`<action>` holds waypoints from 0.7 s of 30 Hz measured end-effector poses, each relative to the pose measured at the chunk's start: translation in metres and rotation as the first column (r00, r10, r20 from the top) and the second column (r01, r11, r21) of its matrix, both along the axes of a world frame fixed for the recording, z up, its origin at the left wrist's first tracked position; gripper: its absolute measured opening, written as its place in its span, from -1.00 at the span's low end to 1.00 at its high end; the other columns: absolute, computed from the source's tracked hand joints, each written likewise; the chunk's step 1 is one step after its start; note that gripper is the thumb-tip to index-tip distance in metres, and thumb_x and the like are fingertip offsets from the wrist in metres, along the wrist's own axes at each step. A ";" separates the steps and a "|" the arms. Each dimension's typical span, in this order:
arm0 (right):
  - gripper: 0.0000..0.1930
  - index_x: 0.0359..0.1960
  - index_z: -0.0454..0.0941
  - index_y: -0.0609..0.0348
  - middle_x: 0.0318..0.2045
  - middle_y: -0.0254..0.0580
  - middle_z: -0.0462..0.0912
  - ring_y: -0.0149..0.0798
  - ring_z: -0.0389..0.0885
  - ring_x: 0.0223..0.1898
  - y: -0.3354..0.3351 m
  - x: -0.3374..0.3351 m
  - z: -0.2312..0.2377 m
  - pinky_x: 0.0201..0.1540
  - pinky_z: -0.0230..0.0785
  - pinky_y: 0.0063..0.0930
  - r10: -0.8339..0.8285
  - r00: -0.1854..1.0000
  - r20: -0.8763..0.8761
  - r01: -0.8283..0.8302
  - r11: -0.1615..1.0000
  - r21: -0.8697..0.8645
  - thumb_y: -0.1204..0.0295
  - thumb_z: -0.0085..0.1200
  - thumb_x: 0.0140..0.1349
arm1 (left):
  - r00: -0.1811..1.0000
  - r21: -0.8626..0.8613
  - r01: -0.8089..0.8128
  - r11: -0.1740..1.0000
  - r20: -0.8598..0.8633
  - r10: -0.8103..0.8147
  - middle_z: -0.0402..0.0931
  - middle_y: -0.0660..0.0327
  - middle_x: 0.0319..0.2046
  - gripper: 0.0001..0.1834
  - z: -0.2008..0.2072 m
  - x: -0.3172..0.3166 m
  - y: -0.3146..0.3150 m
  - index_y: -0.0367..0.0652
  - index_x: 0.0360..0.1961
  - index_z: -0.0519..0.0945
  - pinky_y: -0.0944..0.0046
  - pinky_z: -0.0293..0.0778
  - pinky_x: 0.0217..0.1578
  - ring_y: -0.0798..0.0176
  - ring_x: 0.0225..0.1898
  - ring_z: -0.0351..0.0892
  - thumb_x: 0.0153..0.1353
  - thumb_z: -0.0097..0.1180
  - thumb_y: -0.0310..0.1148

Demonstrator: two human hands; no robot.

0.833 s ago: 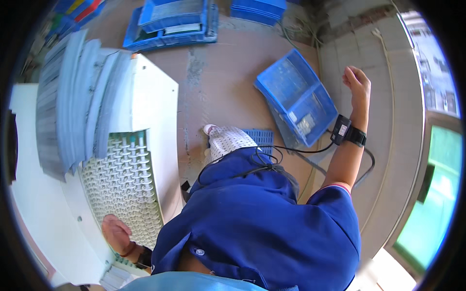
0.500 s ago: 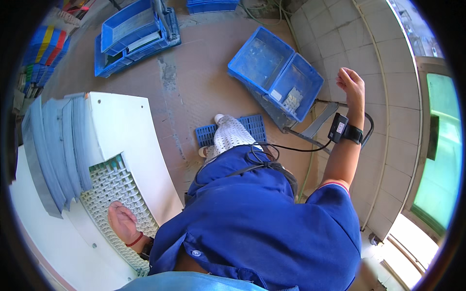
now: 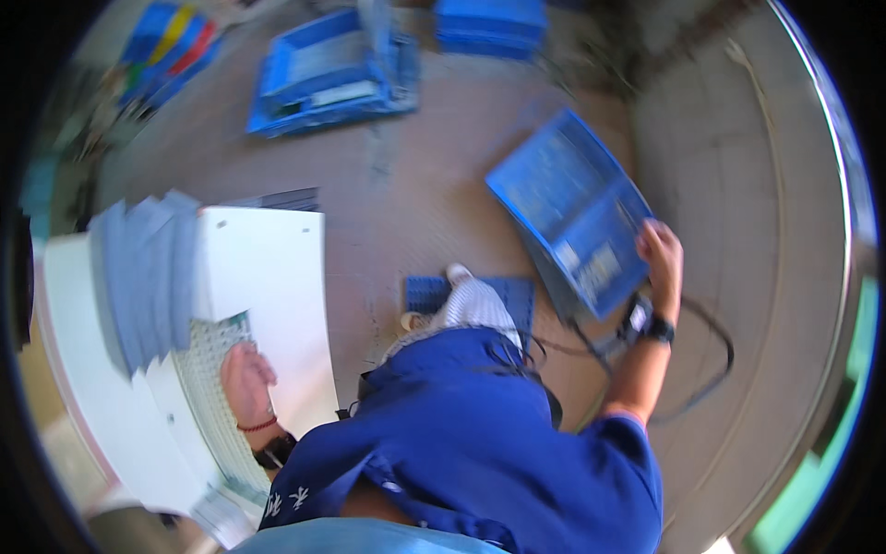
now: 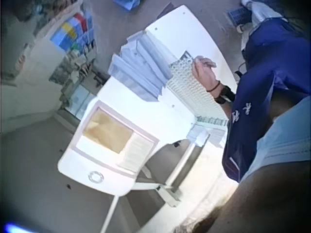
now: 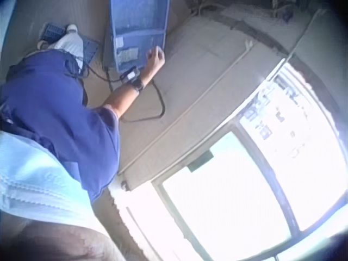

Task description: The person is seen picking up, inspecting, and sorting metal louvered or finned components into bins and a processing machine.

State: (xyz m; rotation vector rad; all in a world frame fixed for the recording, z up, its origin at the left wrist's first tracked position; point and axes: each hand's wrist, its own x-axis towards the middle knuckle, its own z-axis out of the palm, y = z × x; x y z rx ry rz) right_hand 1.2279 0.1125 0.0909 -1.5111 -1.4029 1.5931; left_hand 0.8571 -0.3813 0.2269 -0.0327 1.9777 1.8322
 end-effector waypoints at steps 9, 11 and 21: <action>-0.80 -0.30 0.47 0.20 -0.53 -0.46 0.43 -0.61 0.39 -0.53 0.034 -0.067 -0.005 -0.49 0.28 -0.78 0.227 0.973 -0.033 -0.229 0.972 -0.061 0.31 0.02 0.20 | 0.973 -0.061 -0.179 0.982 -0.156 0.167 0.48 0.16 -0.56 -0.80 0.012 0.024 0.012 -0.30 -0.34 0.46 0.44 0.40 -0.63 0.37 -0.61 0.47 0.24 -0.09 -0.35; -0.79 -0.32 0.46 0.18 -0.54 -0.48 0.41 -0.62 0.38 -0.53 0.034 -0.087 -0.004 -0.48 0.26 -0.79 0.331 0.942 -0.055 -0.334 0.942 -0.043 0.29 0.03 0.20 | 0.950 -0.131 -0.233 0.963 -0.244 0.197 0.49 0.16 -0.54 -0.81 0.010 0.028 0.011 -0.31 -0.32 0.47 0.43 0.42 -0.61 0.37 -0.59 0.48 0.24 -0.07 -0.36; -0.79 -0.39 0.47 0.24 -0.63 -0.46 0.38 -0.56 0.30 -0.61 0.040 -0.089 -0.039 -0.58 0.10 -0.71 0.406 0.910 -0.083 -0.407 0.913 0.001 0.31 0.02 0.19 | 0.708 -0.245 -0.424 0.872 -0.690 0.150 0.51 0.16 -0.43 -0.83 0.008 0.001 0.007 -0.34 -0.26 0.48 0.46 0.47 -0.45 0.39 -0.42 0.49 0.21 -0.04 -0.44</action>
